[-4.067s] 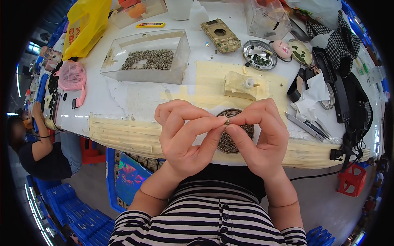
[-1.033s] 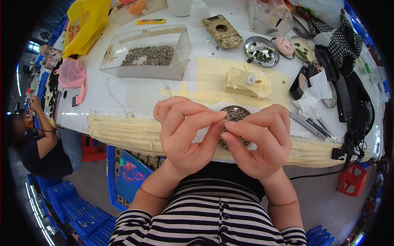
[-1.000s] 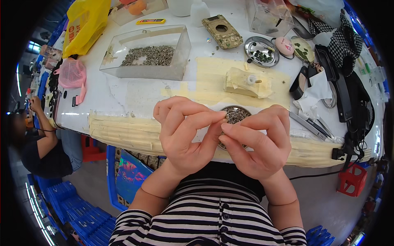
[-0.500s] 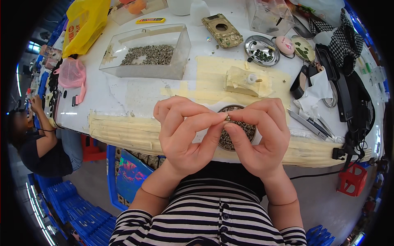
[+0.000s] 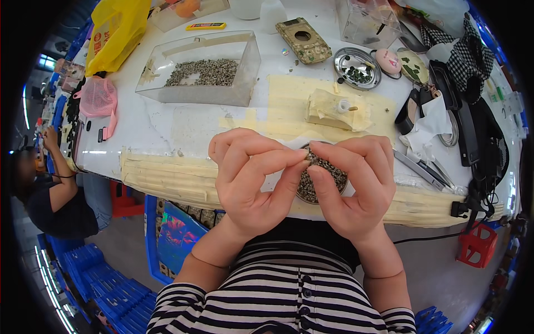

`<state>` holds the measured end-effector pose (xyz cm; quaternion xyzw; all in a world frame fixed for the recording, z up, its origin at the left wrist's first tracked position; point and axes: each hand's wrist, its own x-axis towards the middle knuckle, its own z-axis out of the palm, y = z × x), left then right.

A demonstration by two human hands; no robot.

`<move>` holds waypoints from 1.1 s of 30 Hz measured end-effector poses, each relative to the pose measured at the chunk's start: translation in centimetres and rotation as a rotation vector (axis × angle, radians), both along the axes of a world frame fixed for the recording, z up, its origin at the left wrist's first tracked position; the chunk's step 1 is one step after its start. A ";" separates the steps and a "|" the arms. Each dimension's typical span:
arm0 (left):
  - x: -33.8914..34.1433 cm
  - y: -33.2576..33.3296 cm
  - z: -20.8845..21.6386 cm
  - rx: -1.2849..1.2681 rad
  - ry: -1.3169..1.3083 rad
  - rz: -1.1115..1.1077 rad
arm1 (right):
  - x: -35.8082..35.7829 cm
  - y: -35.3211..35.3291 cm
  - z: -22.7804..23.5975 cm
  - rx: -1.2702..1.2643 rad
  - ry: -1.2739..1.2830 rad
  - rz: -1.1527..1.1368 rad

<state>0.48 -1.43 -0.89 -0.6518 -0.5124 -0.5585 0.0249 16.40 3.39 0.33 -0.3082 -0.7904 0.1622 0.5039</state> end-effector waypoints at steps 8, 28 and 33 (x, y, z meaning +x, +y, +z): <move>0.0 -0.1 0.1 -0.027 0.023 -0.017 | 0.0 0.0 -0.4 0.001 0.059 0.008; 0.1 0.1 0.3 -0.009 0.045 0.009 | -0.2 0.0 0.1 0.036 0.006 -0.033; 0.2 0.2 0.1 -0.017 0.046 0.030 | -0.2 -0.1 -0.2 0.105 0.004 -0.048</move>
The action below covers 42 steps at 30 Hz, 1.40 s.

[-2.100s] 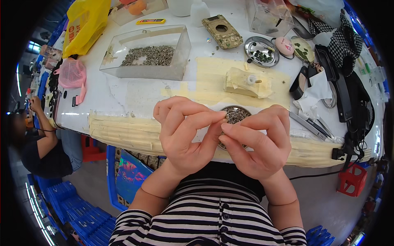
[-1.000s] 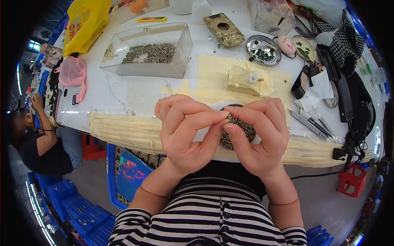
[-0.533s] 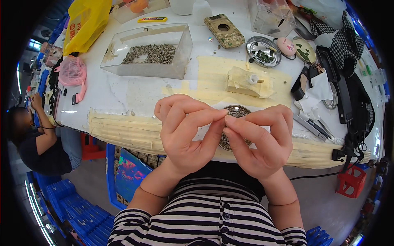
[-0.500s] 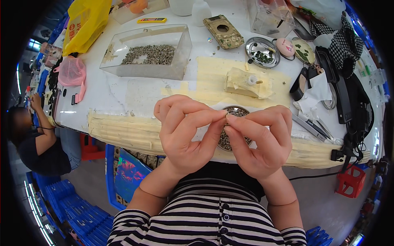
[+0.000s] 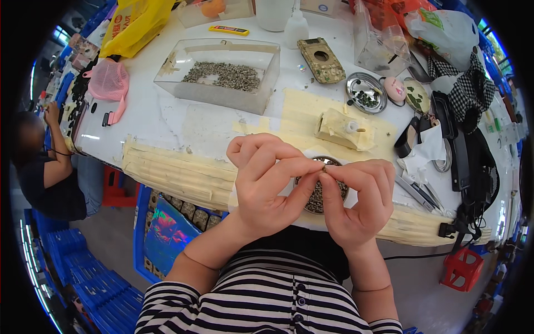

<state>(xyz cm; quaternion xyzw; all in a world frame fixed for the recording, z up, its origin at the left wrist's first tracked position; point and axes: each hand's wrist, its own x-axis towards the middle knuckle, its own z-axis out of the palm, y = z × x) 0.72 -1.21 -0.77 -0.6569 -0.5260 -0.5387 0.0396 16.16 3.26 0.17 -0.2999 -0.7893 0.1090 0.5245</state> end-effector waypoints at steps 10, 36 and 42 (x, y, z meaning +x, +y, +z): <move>-0.1 -0.2 0.0 -0.015 -0.057 0.001 | 0.2 -0.3 0.3 0.054 -0.071 -0.005; 0.0 -0.1 0.1 0.004 0.005 0.001 | -0.1 0.1 0.2 -0.094 0.009 0.039; -0.2 -0.2 -0.1 -0.026 0.008 0.010 | 0.0 -0.2 0.5 0.070 -0.070 0.025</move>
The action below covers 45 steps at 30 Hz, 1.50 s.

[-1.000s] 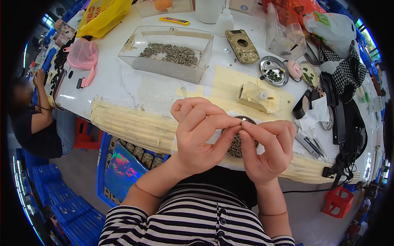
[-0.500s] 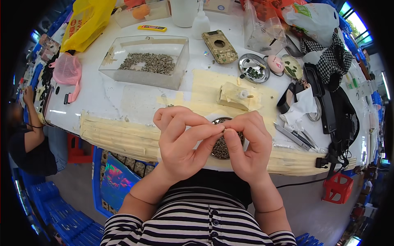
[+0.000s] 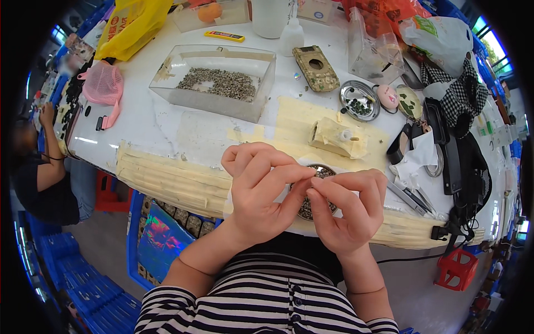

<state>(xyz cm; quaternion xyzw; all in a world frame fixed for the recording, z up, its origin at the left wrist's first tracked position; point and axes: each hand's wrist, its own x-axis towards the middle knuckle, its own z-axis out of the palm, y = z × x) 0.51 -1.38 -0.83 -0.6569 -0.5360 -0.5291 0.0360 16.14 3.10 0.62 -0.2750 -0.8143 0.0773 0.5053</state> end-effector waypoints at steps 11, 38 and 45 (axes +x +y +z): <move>-0.1 0.0 0.1 0.015 -0.062 -0.035 | -0.1 0.2 -0.3 -0.182 0.014 -0.001; 0.1 0.1 0.2 0.035 -0.028 -0.018 | 0.1 0.2 -0.2 -0.181 0.047 0.015; 0.2 0.2 0.2 0.024 -0.013 -0.020 | 0.3 0.4 -0.4 -0.248 0.098 0.061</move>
